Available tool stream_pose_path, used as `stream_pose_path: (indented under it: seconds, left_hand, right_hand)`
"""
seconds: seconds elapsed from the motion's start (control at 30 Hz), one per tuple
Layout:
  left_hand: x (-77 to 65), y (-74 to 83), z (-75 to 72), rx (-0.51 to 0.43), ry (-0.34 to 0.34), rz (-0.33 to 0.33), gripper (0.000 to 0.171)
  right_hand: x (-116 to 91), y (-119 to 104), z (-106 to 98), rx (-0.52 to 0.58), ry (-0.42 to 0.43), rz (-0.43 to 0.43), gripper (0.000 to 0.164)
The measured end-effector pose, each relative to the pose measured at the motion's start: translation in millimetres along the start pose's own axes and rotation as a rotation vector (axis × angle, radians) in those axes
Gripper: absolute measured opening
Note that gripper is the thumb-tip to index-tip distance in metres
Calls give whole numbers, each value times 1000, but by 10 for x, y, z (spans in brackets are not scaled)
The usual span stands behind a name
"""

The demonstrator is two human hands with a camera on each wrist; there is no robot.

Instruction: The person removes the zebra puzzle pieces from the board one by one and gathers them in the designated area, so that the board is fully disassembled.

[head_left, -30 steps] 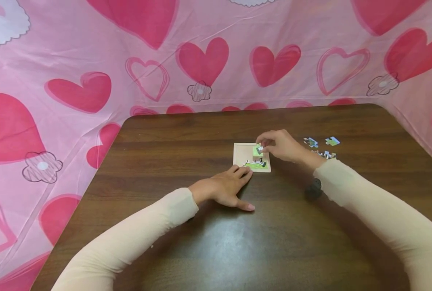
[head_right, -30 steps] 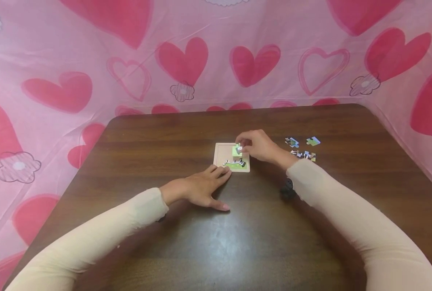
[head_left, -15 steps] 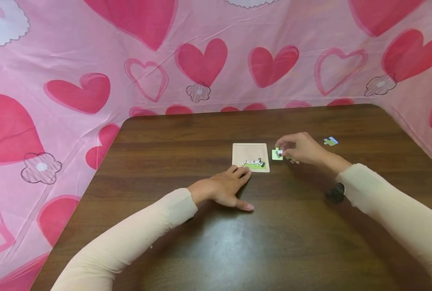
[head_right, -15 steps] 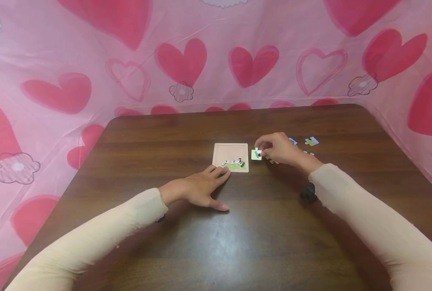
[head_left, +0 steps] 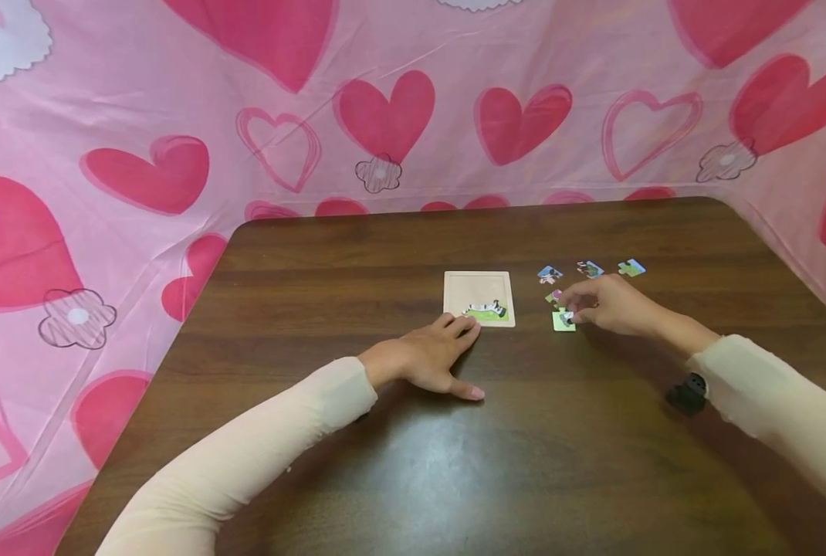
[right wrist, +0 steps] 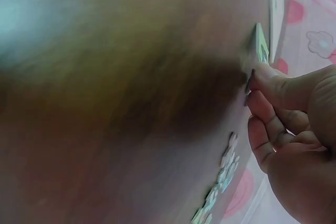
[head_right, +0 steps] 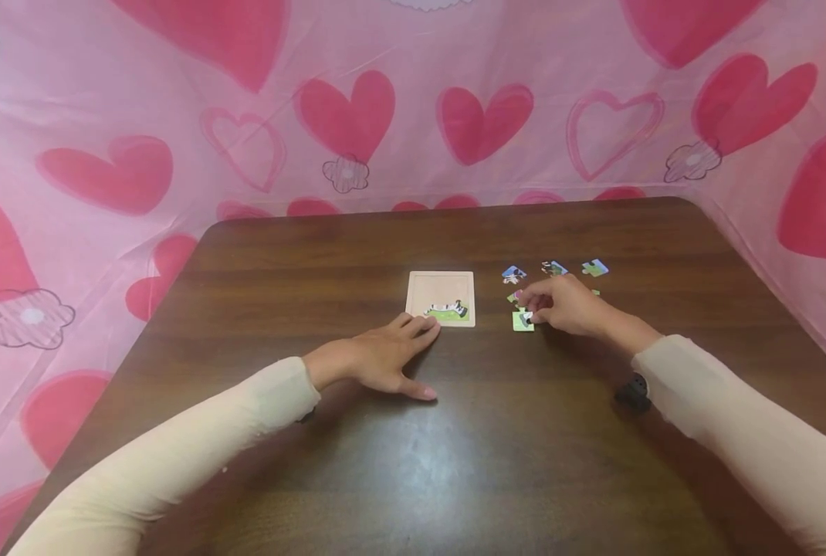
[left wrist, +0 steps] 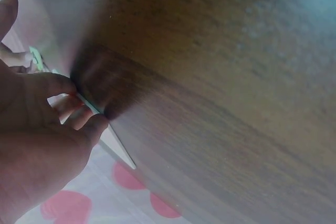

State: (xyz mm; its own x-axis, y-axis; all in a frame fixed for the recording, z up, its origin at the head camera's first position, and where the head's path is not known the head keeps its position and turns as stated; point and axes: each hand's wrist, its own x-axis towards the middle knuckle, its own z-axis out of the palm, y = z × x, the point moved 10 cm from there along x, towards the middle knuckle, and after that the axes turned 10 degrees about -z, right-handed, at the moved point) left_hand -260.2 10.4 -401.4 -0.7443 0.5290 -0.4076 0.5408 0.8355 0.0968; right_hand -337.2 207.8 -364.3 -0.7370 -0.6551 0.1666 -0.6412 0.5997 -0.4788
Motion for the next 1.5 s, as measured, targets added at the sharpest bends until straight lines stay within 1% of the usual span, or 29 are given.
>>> stream_pose_path:
  seconds: [0.2,0.37,0.6,0.67,0.87,1.2,1.37,1.5]
  left_hand:
    - [-10,-10,-2,-9,-12,-4,106]
    - [-5,-12,-8,-14,4,-6,106]
    - [-1,-11,10,-16,13,-13,107]
    - [-5,-12,11,-18,13,-16,107]
    - [-14,-30,17,-41,-6,-30,107]
    - [-21,-48,12,-86,-28,-37,108]
    - [-21,-35,-6,-86,-23,-32,107]
    - [-18,-18,-21,-81,-10,-21,106]
  right_hand:
    - [-44,-4,18,-25,0,-14,25]
    - [-50,-37,23,-26,-14,-52,27]
    - [-7,-102,-93,-29,53,-90,26]
    - [34,-115,-95,-26,56,-89,24]
    - [228,-212,-35,-23,28,-109,19]
    - [606,-391,154,23,-15,-127,21]
    - [718,-504,256,49,-28,-174,23]
    - [776,-566,342,95,-46,-181,25]
